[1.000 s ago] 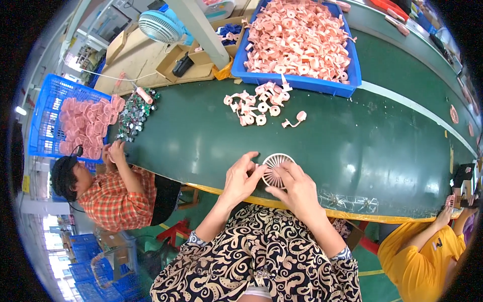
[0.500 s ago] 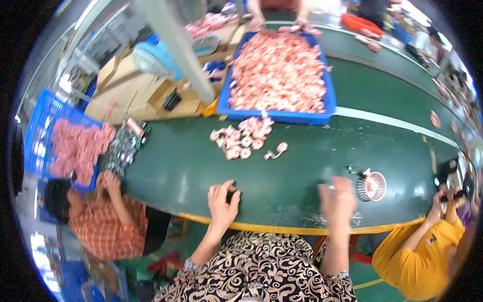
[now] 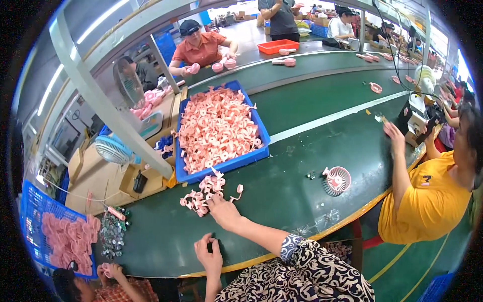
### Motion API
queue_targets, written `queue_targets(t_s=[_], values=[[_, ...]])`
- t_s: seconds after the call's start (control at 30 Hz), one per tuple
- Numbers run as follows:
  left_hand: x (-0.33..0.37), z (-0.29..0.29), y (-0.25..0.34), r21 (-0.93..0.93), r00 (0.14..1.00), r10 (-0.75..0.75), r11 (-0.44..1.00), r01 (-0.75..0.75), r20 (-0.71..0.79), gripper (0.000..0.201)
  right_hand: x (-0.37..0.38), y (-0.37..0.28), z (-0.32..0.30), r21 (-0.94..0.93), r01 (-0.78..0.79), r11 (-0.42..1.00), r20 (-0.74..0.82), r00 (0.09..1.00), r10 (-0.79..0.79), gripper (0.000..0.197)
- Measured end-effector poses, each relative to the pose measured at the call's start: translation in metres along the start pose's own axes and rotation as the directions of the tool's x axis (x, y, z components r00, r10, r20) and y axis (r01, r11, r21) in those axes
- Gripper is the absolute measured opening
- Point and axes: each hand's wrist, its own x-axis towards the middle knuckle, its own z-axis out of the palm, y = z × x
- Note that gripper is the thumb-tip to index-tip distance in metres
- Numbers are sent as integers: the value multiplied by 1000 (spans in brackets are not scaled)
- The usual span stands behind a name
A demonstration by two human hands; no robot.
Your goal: The person assembles portable fan parts by fitting small plastic brackets onto fan grilles by hand and placing the assembled components onto the workbench.
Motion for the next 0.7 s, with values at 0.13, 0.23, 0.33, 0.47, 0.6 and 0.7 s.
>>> queue_targets(t_s=[0.13, 0.23, 0.33, 0.47, 0.6, 0.7], values=[[2, -2, -2, -9, 1000, -21, 1000, 21, -2, 26, 0, 12, 8, -73, -48, 996, 33, 998, 50, 27], [3, -2, -3, -11, 1000, -29, 1000, 29, 2, 26, -1, 15, 4, -58, -44, 997, -19, 999, 43, 26], [3, -2, -4, -21, 1000, -23, 1000, 23, 6, 26, -2, 6, -11, -32, -52, 998, -13, 999, 52, 31], [2, 0, -1, -36, 1000, -20, 999, 20, 4, 27, 3, 6, -1, -86, 30, 996, -117, 992, -40, 39], [0, -1, -2, -3, 1000, -12, 1000, 12, 26, 27, 8, 13, 14, -70, 74, 995, 21, 997, -73, 38], [0, -3, 0, 1, 999, -24, 1000, 24, 36, 27, 8, 14, 10, -17, 31, 999, -13, 999, -31, 33]])
